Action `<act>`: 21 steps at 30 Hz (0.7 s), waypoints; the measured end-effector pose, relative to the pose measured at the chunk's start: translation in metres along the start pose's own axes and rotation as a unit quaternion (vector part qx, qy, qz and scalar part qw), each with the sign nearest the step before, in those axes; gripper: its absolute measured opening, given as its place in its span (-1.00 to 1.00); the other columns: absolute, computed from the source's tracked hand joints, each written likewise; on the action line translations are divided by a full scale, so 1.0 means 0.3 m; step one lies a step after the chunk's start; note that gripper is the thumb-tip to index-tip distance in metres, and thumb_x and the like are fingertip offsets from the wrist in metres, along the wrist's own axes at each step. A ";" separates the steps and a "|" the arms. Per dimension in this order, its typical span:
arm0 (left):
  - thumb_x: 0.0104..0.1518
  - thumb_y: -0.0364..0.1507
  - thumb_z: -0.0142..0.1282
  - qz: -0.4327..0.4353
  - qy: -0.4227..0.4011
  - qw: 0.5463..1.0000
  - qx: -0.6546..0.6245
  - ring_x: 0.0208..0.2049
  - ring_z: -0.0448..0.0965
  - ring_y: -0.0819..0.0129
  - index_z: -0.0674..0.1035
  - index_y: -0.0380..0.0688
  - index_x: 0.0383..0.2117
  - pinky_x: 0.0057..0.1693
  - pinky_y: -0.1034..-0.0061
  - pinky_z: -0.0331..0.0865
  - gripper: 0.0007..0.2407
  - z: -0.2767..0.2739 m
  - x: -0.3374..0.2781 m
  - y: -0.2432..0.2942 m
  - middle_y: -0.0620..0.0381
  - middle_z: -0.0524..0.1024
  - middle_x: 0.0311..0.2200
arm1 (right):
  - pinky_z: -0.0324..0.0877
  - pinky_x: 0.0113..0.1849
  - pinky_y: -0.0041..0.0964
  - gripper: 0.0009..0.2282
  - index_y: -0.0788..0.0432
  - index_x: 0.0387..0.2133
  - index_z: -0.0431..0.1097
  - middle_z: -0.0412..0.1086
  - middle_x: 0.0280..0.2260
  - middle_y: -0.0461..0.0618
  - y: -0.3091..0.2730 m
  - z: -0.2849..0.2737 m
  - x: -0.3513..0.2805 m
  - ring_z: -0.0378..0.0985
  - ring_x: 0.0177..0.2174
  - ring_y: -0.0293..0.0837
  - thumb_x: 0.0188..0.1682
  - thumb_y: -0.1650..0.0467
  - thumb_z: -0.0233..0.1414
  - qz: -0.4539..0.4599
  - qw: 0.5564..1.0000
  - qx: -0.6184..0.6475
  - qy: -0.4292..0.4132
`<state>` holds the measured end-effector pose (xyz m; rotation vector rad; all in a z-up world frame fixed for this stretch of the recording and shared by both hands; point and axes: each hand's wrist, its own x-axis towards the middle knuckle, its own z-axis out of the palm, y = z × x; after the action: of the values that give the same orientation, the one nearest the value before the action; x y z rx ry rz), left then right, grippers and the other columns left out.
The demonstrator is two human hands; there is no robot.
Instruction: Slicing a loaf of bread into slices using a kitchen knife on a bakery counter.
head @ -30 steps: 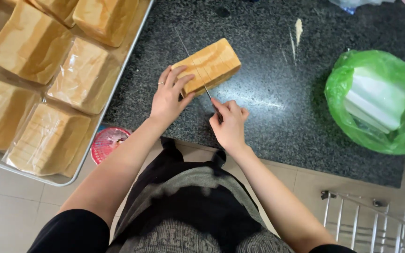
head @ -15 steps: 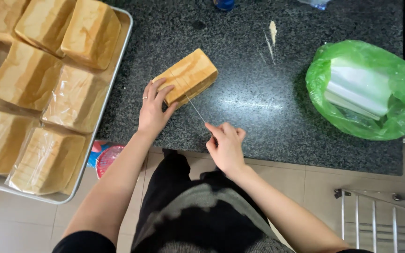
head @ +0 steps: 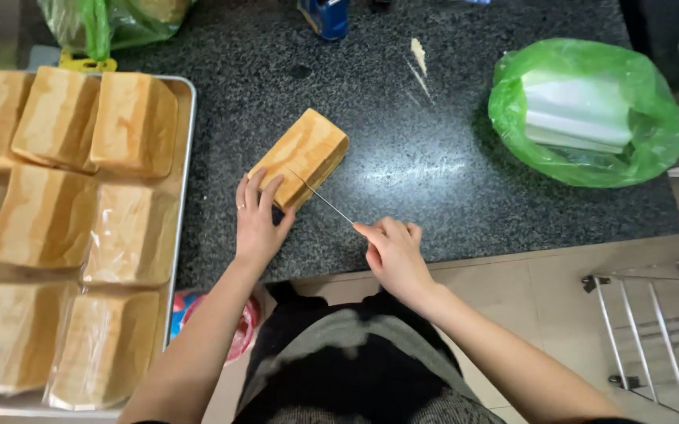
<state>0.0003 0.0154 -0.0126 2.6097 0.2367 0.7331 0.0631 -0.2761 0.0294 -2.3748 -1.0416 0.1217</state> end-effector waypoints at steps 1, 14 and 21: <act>-0.03 -0.35 0.43 0.004 0.001 1.000 -0.002 0.33 0.20 -0.32 0.46 0.08 0.25 0.37 -0.10 0.26 -0.39 0.006 -0.005 -0.009 -0.01 0.24 0.30 | 0.07 -0.02 -0.05 -0.49 -0.19 0.17 0.43 0.33 -0.25 -0.12 -0.004 -0.010 0.000 0.47 -0.15 -0.05 -0.12 0.45 0.06 0.006 1.000 -0.018 -0.005; -0.04 -0.35 0.45 0.009 0.004 1.000 -0.025 0.34 0.17 -0.32 0.47 0.16 0.25 0.40 -0.10 0.22 -0.38 0.038 -0.032 -0.051 -0.02 0.19 0.29 | 0.12 -0.02 -0.05 -0.55 -0.16 0.09 0.47 0.33 -0.24 -0.13 -0.035 0.065 0.099 0.47 -0.14 -0.10 -0.12 0.44 0.11 -0.062 0.993 -0.078 0.067; 0.06 -0.28 0.42 -0.009 -0.011 0.999 -0.050 0.35 0.18 -0.31 0.48 0.22 0.26 0.41 -0.09 0.20 -0.44 0.003 -0.022 -0.026 0.01 0.20 0.29 | 0.12 -0.03 -0.03 -0.61 -0.03 0.07 0.46 0.32 -0.22 -0.08 -0.073 0.170 0.276 0.47 -0.13 -0.04 -0.08 0.44 0.08 -0.095 0.989 -0.063 0.094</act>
<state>-0.0053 0.0203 -0.0197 2.5161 0.2117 0.6908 0.0918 -0.1830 0.0079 -2.3287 -1.2064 -0.2400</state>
